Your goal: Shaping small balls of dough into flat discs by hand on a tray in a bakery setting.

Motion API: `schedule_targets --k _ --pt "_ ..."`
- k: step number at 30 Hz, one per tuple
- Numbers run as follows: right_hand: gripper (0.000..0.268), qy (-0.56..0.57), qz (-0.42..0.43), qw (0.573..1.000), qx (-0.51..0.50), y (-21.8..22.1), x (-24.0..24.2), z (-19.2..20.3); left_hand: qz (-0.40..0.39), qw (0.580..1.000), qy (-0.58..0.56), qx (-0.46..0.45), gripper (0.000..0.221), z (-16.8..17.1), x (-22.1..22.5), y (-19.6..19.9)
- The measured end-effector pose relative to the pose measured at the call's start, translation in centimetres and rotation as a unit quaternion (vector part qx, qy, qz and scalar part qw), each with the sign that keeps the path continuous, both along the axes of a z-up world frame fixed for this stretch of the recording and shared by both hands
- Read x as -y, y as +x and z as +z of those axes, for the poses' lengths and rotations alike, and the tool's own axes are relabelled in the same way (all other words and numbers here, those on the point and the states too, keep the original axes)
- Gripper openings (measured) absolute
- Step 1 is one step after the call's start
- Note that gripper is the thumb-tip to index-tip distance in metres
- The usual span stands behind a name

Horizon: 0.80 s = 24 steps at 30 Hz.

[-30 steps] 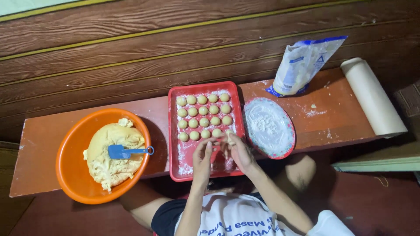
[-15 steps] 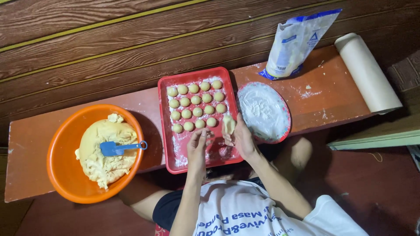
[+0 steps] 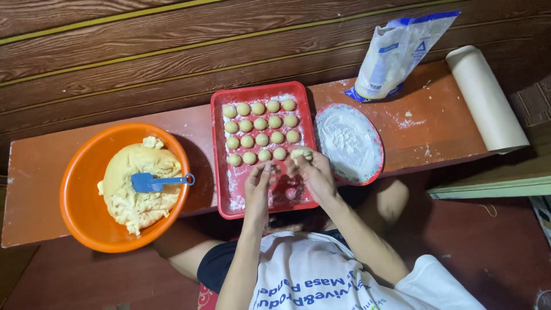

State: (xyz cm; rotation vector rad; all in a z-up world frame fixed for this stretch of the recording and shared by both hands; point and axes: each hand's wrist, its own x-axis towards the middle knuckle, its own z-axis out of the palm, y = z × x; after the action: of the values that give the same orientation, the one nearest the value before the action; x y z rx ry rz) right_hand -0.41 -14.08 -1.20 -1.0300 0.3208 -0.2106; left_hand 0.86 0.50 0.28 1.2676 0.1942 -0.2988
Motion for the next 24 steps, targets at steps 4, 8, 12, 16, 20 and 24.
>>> schedule_targets --k 4,8,12,16,20,24 --pt "0.013 -0.014 0.009 1.000 -0.004 0.5 0.1 0.8 -0.005 1.000 -0.007 0.000 0.026 -0.1 0.2 -0.1" --pt "0.013 -0.015 0.064 0.998 0.021 -0.2 0.0 2.4 -0.012 1.000 -0.014 -0.002 0.027 -1.3 0.3 0.1" --pt "0.051 0.028 0.168 0.985 0.040 -0.9 0.5 2.7 -0.015 0.999 -0.049 -0.015 0.026 -1.7 0.6 0.2" --pt "0.052 0.045 0.130 0.990 0.041 -1.4 0.0 4.3 -0.009 0.998 -0.061 -0.013 0.026 -1.8 0.5 0.3" --pt "0.025 0.123 0.059 0.990 0.025 -1.1 0.9 1.5 -0.015 0.998 -0.061 -0.018 0.026 -1.5 0.5 0.1" --pt "0.018 0.229 0.040 0.972 0.034 -0.8 1.5 1.1 -0.013 0.996 -0.078 -0.042 0.028 -1.6 0.7 -0.3"
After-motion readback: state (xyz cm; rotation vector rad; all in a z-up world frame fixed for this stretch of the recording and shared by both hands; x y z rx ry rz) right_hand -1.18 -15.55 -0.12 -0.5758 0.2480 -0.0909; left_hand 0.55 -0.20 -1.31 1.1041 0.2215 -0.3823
